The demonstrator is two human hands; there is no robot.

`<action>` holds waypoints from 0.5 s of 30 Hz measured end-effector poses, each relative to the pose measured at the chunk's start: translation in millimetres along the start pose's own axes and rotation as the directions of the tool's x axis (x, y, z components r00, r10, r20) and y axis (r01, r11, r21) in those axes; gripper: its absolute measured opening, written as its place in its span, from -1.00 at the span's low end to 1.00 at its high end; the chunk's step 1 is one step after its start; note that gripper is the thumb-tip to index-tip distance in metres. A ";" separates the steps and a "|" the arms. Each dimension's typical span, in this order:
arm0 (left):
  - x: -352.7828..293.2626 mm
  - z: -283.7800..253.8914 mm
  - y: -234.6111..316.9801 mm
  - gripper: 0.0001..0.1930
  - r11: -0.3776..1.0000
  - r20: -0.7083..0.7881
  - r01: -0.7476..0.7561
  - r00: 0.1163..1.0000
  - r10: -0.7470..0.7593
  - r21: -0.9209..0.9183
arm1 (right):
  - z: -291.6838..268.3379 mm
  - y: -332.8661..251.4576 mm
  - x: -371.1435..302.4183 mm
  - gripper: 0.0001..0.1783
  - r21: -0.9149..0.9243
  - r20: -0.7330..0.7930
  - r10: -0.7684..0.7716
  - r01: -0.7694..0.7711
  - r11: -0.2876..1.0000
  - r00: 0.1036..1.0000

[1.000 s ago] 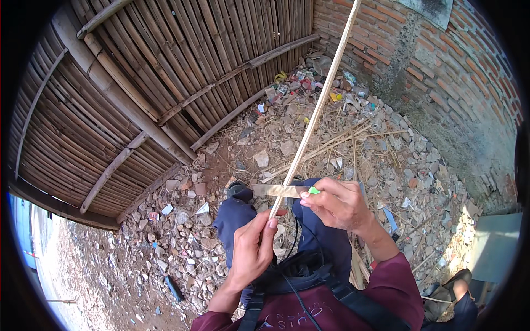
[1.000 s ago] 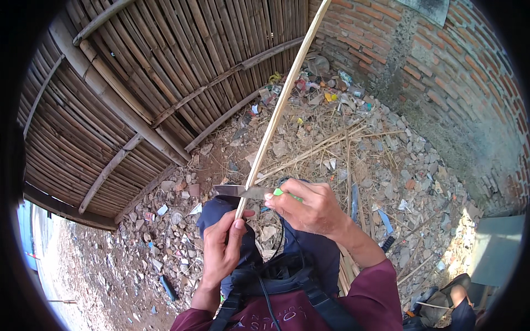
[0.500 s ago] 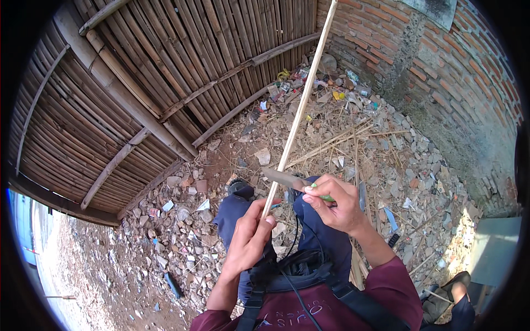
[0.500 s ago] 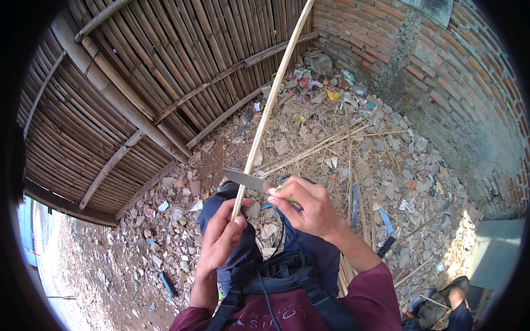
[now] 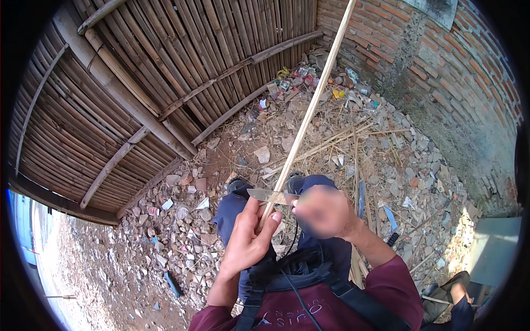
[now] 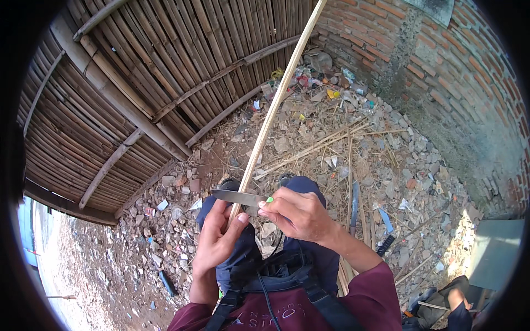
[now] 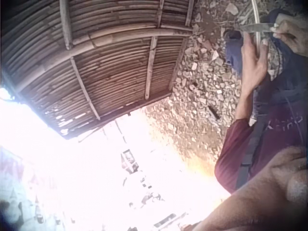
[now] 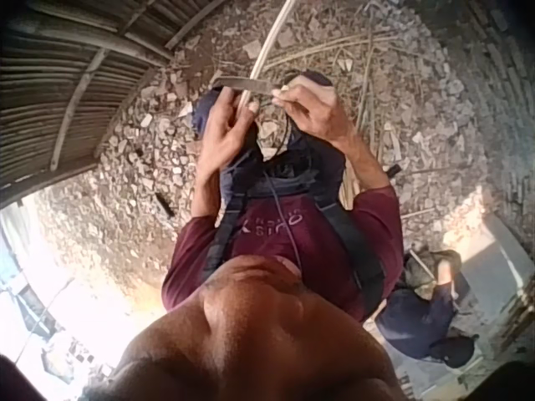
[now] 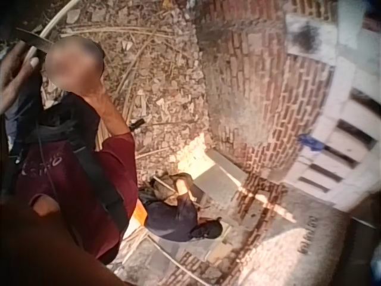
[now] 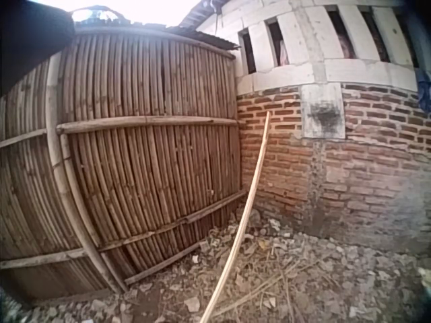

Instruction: The person uses a utility knife to shave thin layers off a long bamboo strip while seated on the ground.

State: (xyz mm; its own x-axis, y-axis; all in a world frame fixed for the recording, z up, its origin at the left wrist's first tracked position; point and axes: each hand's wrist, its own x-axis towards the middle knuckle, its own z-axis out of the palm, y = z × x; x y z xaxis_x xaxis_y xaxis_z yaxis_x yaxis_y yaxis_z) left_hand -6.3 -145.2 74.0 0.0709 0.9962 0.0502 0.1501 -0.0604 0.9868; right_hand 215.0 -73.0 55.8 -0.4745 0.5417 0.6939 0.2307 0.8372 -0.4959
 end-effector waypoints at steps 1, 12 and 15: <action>-0.7 -1.3 2.2 -0.82 0.997 0.046 0.055 0.998 -0.052 -0.051 | -1.3 -0.5 0.2 -0.84 0.002 -0.001 -0.006 0.006 1.000 1.000; 0.0 0.7 16.6 -0.85 0.998 0.011 -0.016 1.000 0.016 0.054 | -7.9 9.0 2.7 -0.83 -0.013 -0.053 0.006 -0.007 1.000 0.999; -0.9 4.6 7.1 -0.88 0.993 -0.037 -0.056 0.998 0.060 0.105 | -4.5 0.2 -1.5 -0.85 -0.030 0.018 -0.026 0.027 0.999 1.000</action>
State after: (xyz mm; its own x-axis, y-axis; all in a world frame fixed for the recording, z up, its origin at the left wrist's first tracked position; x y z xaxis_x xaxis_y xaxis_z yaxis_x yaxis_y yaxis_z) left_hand -0.8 -146.8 80.3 0.0436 0.9924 0.1151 0.2488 -0.1224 0.9608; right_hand 219.6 -73.3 57.0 -0.4954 0.5183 0.6971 0.2437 0.8532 -0.4612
